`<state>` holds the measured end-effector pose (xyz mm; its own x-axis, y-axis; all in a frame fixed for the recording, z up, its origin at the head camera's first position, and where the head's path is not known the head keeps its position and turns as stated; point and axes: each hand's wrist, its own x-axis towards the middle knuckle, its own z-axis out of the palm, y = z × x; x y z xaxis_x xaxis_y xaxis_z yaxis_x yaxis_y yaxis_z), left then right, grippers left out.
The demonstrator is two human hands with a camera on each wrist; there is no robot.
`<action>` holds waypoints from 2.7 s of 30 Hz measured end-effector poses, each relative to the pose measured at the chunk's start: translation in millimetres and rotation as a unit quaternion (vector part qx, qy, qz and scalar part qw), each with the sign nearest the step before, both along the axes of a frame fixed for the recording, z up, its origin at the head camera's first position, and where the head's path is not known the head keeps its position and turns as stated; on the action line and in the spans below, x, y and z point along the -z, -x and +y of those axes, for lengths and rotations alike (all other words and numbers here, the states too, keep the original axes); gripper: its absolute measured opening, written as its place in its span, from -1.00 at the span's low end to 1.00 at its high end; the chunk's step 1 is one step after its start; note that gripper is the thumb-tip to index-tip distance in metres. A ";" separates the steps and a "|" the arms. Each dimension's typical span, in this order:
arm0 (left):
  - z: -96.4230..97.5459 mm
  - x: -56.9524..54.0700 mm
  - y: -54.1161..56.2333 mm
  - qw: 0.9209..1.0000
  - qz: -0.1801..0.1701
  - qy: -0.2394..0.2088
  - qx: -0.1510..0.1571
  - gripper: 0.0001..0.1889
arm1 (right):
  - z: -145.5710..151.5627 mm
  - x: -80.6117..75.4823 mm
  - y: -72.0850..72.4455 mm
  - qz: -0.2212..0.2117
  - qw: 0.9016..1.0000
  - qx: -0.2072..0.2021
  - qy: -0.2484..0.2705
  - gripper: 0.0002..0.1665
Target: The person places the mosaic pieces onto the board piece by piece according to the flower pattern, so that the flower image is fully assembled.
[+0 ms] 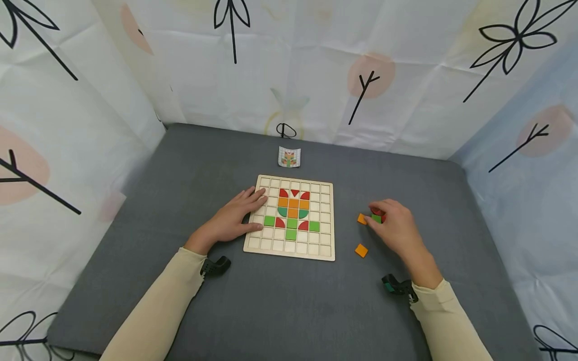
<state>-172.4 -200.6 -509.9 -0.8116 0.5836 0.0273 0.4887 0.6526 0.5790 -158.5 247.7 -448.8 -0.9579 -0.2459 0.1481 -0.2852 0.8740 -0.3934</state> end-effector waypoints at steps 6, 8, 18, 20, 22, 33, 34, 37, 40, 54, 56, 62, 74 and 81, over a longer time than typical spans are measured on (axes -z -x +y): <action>0.3 -0.9 -0.3 1.000 -0.002 0.001 -0.003 -0.10 | 8.0 10.2 4.3 -0.043 0.999 -0.001 -0.007 -0.59; 0.1 0.1 -0.3 1.000 -0.001 0.001 -0.002 -0.11 | 8.5 14.4 5.2 -0.050 0.999 -0.003 -0.009 -0.60; 1.0 -1.3 -0.9 1.000 -0.003 -0.002 -0.002 -0.10 | 7.6 24.4 9.9 -0.062 0.998 -0.019 -0.016 -0.69; 0.9 -1.8 -1.3 1.000 -0.005 -0.002 -0.002 -0.10 | 7.5 25.3 10.3 -0.063 0.998 -0.019 -0.018 -0.70; 0.9 -2.0 -1.5 1.000 -0.005 -0.002 -0.003 -0.11 | 7.3 25.8 10.8 -0.062 0.998 -0.020 -0.018 -0.70; 0.6 -3.0 0.1 1.000 -0.004 -0.002 -0.004 -0.10 | -9.9 5.0 1.1 -0.018 0.999 -0.048 0.005 -0.73; 0.5 -3.0 0.5 1.000 -0.004 -0.003 -0.004 -0.10 | -12.9 2.2 -0.2 -0.010 0.998 -0.053 0.008 -0.74; 0.6 -3.4 1.4 1.000 -0.003 -0.002 -0.004 -0.10 | -22.1 -4.9 -4.3 0.010 0.997 -0.070 0.015 -0.75; 1.4 -5.5 2.0 1.000 -0.004 -0.002 -0.003 -0.10 | -31.4 -9.1 -7.7 0.024 0.995 -0.089 0.024 -0.75; -0.9 -4.7 3.0 1.000 -0.005 0.003 -0.004 -0.10 | -67.8 -6.6 -12.6 0.037 0.985 -0.159 0.060 -0.72; -1.6 -4.2 2.6 1.000 -0.005 0.003 -0.005 -0.10 | -73.1 -6.2 -13.6 0.039 0.984 -0.166 0.058 -0.73; -1.9 -2.8 3.3 1.000 -0.003 0.001 -0.004 -0.10 | -87.1 -3.3 -17.9 0.037 0.982 -0.180 0.049 -0.76; 0.8 2.7 1.2 1.000 -0.002 0.003 -0.002 -0.10 | -111.5 18.2 -24.2 0.053 0.972 -0.225 0.037 -0.76; 0.6 -0.5 0.5 1.000 -0.002 0.002 -0.005 -0.10 | -116.8 25.6 -22.2 0.050 0.972 -0.228 0.030 -0.76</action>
